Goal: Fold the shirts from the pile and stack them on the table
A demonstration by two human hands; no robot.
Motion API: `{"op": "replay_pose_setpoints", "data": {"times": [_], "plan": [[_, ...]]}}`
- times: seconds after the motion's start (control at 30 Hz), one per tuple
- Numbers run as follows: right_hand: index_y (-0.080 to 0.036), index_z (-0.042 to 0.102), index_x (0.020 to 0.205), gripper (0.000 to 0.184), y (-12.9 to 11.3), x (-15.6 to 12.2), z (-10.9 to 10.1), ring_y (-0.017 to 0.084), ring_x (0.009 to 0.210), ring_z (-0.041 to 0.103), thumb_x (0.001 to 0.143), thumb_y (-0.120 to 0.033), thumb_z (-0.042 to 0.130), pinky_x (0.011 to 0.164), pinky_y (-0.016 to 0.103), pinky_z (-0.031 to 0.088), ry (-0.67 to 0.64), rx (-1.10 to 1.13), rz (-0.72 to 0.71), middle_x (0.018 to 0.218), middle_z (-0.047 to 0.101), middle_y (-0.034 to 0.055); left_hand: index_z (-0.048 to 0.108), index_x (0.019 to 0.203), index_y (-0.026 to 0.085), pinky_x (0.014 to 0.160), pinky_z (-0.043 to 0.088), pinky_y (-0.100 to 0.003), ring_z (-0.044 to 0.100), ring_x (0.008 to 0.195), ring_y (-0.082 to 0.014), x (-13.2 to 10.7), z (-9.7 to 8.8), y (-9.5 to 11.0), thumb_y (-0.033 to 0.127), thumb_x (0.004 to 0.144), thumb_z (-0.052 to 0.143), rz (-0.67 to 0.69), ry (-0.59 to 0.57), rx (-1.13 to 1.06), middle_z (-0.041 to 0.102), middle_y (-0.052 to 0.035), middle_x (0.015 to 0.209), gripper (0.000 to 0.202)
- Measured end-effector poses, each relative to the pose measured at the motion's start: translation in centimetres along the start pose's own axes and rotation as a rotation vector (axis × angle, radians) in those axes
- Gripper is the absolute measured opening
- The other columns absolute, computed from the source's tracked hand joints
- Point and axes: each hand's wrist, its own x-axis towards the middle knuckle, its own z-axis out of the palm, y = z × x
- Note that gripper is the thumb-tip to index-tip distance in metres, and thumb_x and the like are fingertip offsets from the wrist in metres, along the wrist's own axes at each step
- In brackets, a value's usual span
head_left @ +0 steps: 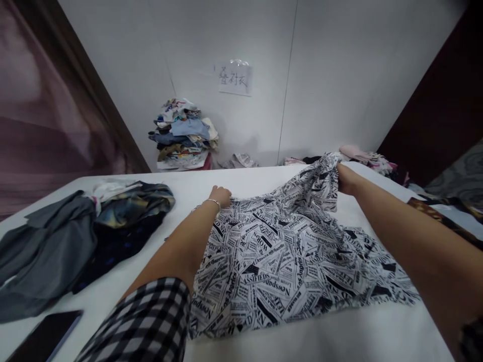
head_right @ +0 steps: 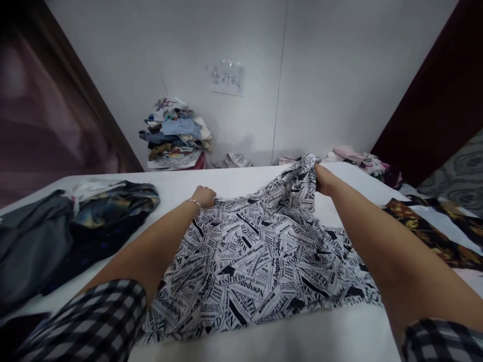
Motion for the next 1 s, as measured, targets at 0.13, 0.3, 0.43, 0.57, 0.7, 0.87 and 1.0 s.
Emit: {"op": "replay_pose_setpoints", "data": {"times": [0.13, 0.3, 0.43, 0.57, 0.7, 0.87, 1.0], "plan": [[-0.017, 0.063, 0.094, 0.031, -1.3, -1.8, -0.2, 0.019, 0.086, 0.066, 0.092, -0.042, 0.045, 0.09, 0.038, 0.05, -0.135, 0.215, 0.188, 0.089, 0.075, 0.0074, 0.067, 0.101, 0.012, 0.102, 0.03, -0.045, 0.054, 0.116, -0.0298, -2.8, -3.0, -0.8, 0.021, 0.078, 0.05, 0.011, 0.143, 0.048, 0.066, -0.0185, 0.115, 0.03], [-0.018, 0.065, 0.095, 0.03, -2.1, -5.6, -2.2, 0.023, 0.089, 0.068, 0.091, -0.042, 0.047, 0.091, 0.042, 0.05, -0.209, 0.254, 0.206, 0.088, 0.075, 0.0086, 0.066, 0.085, 0.015, 0.111, 0.02, -0.051, 0.06, 0.098, -0.0264, -9.9, -4.6, -1.7, 0.02, 0.075, 0.053, 0.239, 0.359, 0.171, 0.068, -0.0121, 0.091, 0.018], [-0.02, 0.068, 0.098, 0.033, -0.5, -10.1, -3.5, 0.027, 0.091, 0.069, 0.088, -0.044, 0.047, 0.091, 0.044, 0.052, -0.233, 0.229, 0.291, 0.089, 0.075, 0.0098, 0.062, 0.077, 0.017, 0.113, 0.02, -0.052, 0.06, 0.087, -0.0234, -16.4, -2.1, -0.8, 0.015, 0.079, 0.05, 0.425, 0.396, 0.197, 0.064, -0.0075, 0.078, 0.013], [-0.021, 0.067, 0.109, 0.04, 2.2, -15.1, -3.2, 0.03, 0.101, 0.068, 0.084, -0.045, 0.048, 0.094, 0.048, 0.051, -0.365, 0.285, 0.392, 0.102, 0.074, 0.0102, 0.061, 0.074, 0.018, 0.11, 0.026, -0.051, 0.059, 0.085, -0.0228, -20.6, 1.2, 0.1, 0.006, 0.079, 0.047, 0.452, 0.361, 0.147, 0.063, -0.007, 0.078, 0.019], [-0.021, 0.064, 0.117, 0.041, 4.3, -18.9, -3.1, 0.029, 0.109, 0.065, 0.08, -0.035, 0.052, 0.1, 0.049, 0.048, -0.382, 0.317, 0.381, 0.114, 0.071, 0.0095, 0.062, 0.078, 0.017, 0.104, 0.033, -0.05, 0.06, 0.089, -0.0246, -22.4, 2.2, 0.3, 0.008, 0.081, 0.047, 0.4, 0.328, 0.127, 0.065, -0.0081, 0.083, 0.017], [-0.024, 0.064, 0.116, 0.041, 4.9, -22.3, -4.2, 0.029, 0.114, 0.063, 0.081, -0.041, 0.051, 0.105, 0.05, 0.043, -0.323, 0.374, 0.251, 0.121, 0.068, 0.0082, 0.063, 0.081, 0.016, 0.106, 0.029, -0.05, 0.061, 0.093, -0.0255, -23.8, 1.5, 0.7, 0.013, 0.084, 0.045, 0.361, 0.385, 0.143, 0.066, -0.0097, 0.086, 0.019], [-0.024, 0.065, 0.114, 0.042, 5.6, -24.5, -4.3, 0.03, 0.111, 0.064, 0.078, -0.044, 0.056, 0.103, 0.05, 0.045, -0.29, 0.288, 0.228, 0.112, 0.072, 0.0081, 0.065, 0.079, 0.014, 0.096, 0.037, -0.05, 0.063, 0.091, -0.0283, -24.6, 1.4, 1.0, 0.015, 0.084, 0.046, 0.281, 0.227, 0.089, 0.069, -0.0134, 0.086, 0.02]]}}
